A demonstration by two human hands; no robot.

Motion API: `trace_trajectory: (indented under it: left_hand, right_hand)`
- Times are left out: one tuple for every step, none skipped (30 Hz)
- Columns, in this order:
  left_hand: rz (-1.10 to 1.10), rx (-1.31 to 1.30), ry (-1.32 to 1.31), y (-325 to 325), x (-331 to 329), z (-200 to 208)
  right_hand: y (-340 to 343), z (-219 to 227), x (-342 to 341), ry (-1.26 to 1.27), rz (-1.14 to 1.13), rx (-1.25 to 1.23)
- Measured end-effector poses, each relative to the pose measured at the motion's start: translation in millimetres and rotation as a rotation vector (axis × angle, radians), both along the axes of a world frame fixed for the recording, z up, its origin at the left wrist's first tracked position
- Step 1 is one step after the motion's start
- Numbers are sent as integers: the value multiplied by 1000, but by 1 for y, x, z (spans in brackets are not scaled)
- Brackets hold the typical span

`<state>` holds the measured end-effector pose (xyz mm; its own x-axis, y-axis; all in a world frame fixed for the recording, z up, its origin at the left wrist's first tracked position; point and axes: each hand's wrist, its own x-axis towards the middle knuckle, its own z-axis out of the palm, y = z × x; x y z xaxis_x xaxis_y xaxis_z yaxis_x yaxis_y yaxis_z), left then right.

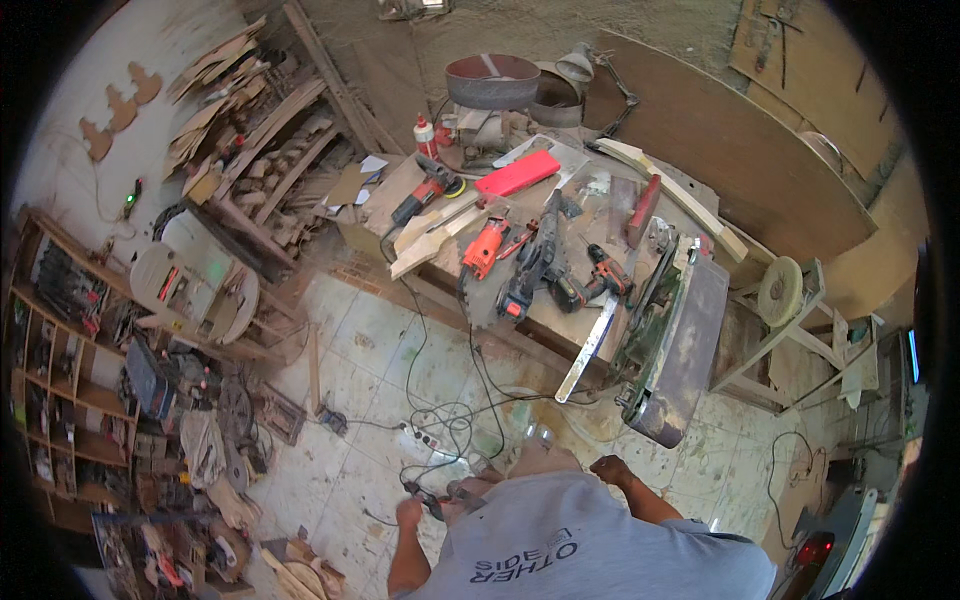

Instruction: The person uses a drill to make holes in a wooden guitar fretboard piece while it is held on a CNC machine bed, then picks up the piece to check it.

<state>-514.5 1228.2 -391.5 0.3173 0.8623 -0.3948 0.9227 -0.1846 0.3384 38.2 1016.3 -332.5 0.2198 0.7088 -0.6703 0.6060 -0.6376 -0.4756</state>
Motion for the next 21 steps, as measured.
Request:
trace_trajectory:
  left_hand:
    - [342, -238, -154, 59, 16, 7]
    - [534, -90, -252, 102, 27, 14]
    - [466, -103, -289, 150, 76, 52]
    - [379, -42, -324, 194, 110, 90]
    - [335, 17, -224, 231, 120, 102]
    - [294, 48, -304, 264, 146, 117]
    - [255, 70, -389, 289, 178, 133]
    - [269, 16, -516, 305, 218, 148]
    - [295, -18, -642, 318, 252, 162]
    - [267, 20, -639, 337, 271, 161]
    - [233, 41, -626, 353, 285, 158]
    - [163, 67, -588, 361, 310, 164]
    - [91, 89, -558, 367, 341, 177]
    - [25, 112, -534, 373, 369, 189]
    - [-5, 111, -524, 375, 392, 198]
    - [-35, 114, -513, 378, 412, 205]
    - [-64, 116, -503, 383, 430, 210]
    - [-108, 119, -466, 393, 443, 211]
    - [-153, 123, -428, 402, 455, 211]
    - [-200, 127, -392, 412, 466, 209]
    - [-223, 119, -390, 419, 474, 207]
  right_hand:
    - [6, 9, -5, 36, -66, -7]
    - [19, 20, -17, 99, -194, 13]
    - [25, 27, -21, 122, -358, 21]
    - [34, 26, -30, 116, -423, 14]
    - [47, 27, -39, 123, -460, 6]
    - [52, 27, -41, 113, -513, -7]
    - [48, 12, -41, 147, -542, 23]
    - [36, -18, -41, 173, -581, 53]
    - [40, -37, -35, 207, -600, 99]
    - [62, -22, -40, 178, -639, 98]
    - [78, -14, -46, 230, -650, 102]
    - [86, -1, -47, 268, -685, 97]
    - [96, 17, -46, 297, -723, 94]
    - [110, 37, -49, 393, -835, 78]
    - [122, 50, -49, 366, -791, 113]
    - [134, 59, -48, 338, -745, 149]
    - [147, 67, -47, 311, -699, 184]
    - [167, 89, -44, 360, -729, 223]
    - [190, 121, -38, 410, -761, 265]
    - [214, 154, -31, 457, -793, 308]
    - [238, 186, -22, 403, -809, 242]
